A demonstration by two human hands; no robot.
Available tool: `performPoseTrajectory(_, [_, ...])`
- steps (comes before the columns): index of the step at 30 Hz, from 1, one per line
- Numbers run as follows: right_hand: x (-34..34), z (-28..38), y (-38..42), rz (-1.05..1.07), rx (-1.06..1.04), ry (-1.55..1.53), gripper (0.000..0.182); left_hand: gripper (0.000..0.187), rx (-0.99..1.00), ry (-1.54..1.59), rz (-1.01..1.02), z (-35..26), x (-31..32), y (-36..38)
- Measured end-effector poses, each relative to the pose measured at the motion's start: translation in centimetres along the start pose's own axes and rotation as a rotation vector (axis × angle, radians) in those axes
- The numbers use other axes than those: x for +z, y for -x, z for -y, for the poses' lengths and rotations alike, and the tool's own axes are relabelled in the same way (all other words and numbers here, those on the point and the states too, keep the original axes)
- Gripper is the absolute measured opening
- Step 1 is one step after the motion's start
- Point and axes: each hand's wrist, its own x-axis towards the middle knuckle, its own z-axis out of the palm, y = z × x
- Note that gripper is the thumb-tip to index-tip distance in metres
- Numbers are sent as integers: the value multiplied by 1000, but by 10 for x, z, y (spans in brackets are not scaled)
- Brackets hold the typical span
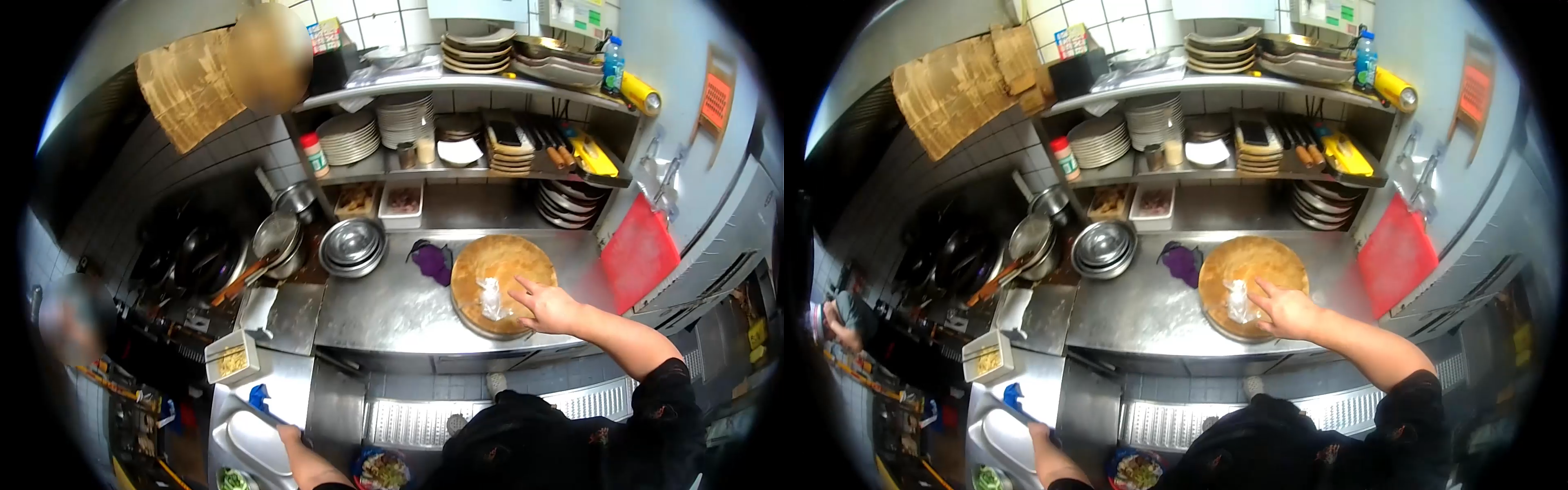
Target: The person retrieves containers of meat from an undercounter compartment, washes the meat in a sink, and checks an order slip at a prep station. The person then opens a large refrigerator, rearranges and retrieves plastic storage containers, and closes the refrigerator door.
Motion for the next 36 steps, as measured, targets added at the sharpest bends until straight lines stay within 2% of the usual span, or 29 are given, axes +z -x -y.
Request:
performPoseTrajectory(1, [-6,-10,2,9,46,-9,60,50,2,95,80,-15,-17,19])
performPoseTrajectory(2, [-9,-24,1,-47,47,23,60,51,-42,181,2,-6,-2,10])
performPoseTrajectory(5, [-24,-58,-13,-200,63,64,60,56,26,103,-126,-28,-25,35])
performPoseTrajectory(8, [-52,-88,-49,-416,-25,119,58,64,115,80,-300,-70,-62,97])
performPoseTrajectory(10, [-77,-102,-85,-592,-79,106,55,70,160,10,-436,-86,-66,126])
performPoseTrajectory(13, [-123,-118,-156,-849,-194,112,37,73,240,-5,-471,-103,-56,181])
performPoseTrajectory(15, [-154,-127,-210,-1002,-248,134,31,76,368,-44,-503,-103,-30,214])
performPoseTrajectory(16, [-170,-134,-242,-1079,-307,129,25,67,379,-19,-473,-108,-18,236])
performPoseTrajectory(17, [-186,-137,-271,-1141,-326,138,21,61,408,-155,-419,-152,-44,290])
performPoseTrajectory(18, [-201,-143,-300,-1150,-336,144,24,66,422,-44,-337,-144,-21,301])
performPoseTrajectory(21, [-236,-151,-384,-1245,-362,178,17,64,371,-41,-162,-178,-3,365])
performPoseTrajectory(26, [-263,-152,-482,-1093,-197,77,17,59,331,-46,-11,-232,-23,434])
performPoseTrajectory(30, [-274,-156,-520,-1074,-198,-14,15,54,242,-87,17,-235,-20,432])
performPoseTrajectory(32, [-276,-155,-529,-1136,-275,29,14,51,261,-84,16,-228,-14,420])
performPoseTrajectory(36, [-287,-139,-504,-1084,-284,45,13,49,318,-16,48,-222,-3,385])
